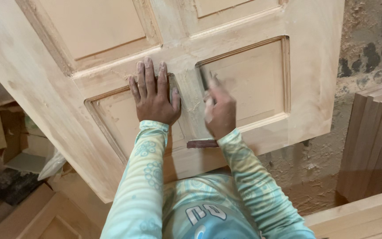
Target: The person sands a wooden door with a sanding block and uses a scraper to remove excess material from the grooves. They alternate between sanding flat surfaces and scraping recessed areas, moving across different panels of the door.
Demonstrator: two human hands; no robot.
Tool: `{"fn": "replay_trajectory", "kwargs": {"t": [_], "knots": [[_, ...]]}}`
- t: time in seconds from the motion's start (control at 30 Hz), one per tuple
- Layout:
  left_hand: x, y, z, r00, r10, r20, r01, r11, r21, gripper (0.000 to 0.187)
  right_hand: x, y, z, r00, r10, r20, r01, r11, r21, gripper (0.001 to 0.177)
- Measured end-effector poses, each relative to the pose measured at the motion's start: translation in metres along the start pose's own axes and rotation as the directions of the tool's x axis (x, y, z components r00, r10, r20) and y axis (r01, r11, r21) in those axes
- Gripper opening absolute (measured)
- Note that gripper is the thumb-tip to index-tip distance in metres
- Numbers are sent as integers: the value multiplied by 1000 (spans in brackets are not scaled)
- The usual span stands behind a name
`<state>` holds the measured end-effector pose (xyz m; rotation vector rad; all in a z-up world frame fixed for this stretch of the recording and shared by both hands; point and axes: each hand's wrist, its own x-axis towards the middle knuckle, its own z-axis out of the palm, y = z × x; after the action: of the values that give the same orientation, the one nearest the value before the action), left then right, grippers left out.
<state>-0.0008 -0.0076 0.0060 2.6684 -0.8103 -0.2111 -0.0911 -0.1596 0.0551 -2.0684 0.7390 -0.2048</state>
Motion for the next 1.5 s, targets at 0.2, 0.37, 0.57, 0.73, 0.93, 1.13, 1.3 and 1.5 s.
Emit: {"fn": "replay_trajectory", "kwargs": {"t": [0.2, 0.37, 0.57, 0.73, 0.93, 1.13, 1.3, 1.5], "knots": [[0, 1, -1, 1000, -2, -8, 2, 1000, -16, 65, 6, -6, -16, 986, 149, 73, -148, 989, -25, 34], [-1, 1, -1, 1000, 6, -19, -6, 1000, -4, 64, 3, -6, -13, 999, -36, 22, 37, 998, -49, 38], [-1, 0, 0, 1000, 3, -18, -3, 1000, 0, 64, 2, -5, -2, 998, -43, 36, 47, 992, -116, 40], [1, 2, -1, 1000, 1, -21, -1, 1000, -10, 65, 12, -4, -22, 981, -110, 163, 137, 977, -166, 42], [-2, 1, -1, 1000, 9, -26, -9, 1000, -3, 66, 18, 2, -36, 969, -179, 172, 206, 966, -155, 41], [2, -1, 2, 999, 23, -37, -23, 1000, 3, 65, 19, 0, -37, 959, -128, 255, 176, 969, -176, 43], [1, 1, -1, 998, 20, -52, -20, 1000, -10, 65, 21, -3, -41, 953, -194, 233, 235, 958, -164, 42], [1, 1, -2, 1000, 5, -29, -6, 1000, -29, 65, 33, 50, -67, 999, -19, -47, 6, 965, -262, 13]]}}
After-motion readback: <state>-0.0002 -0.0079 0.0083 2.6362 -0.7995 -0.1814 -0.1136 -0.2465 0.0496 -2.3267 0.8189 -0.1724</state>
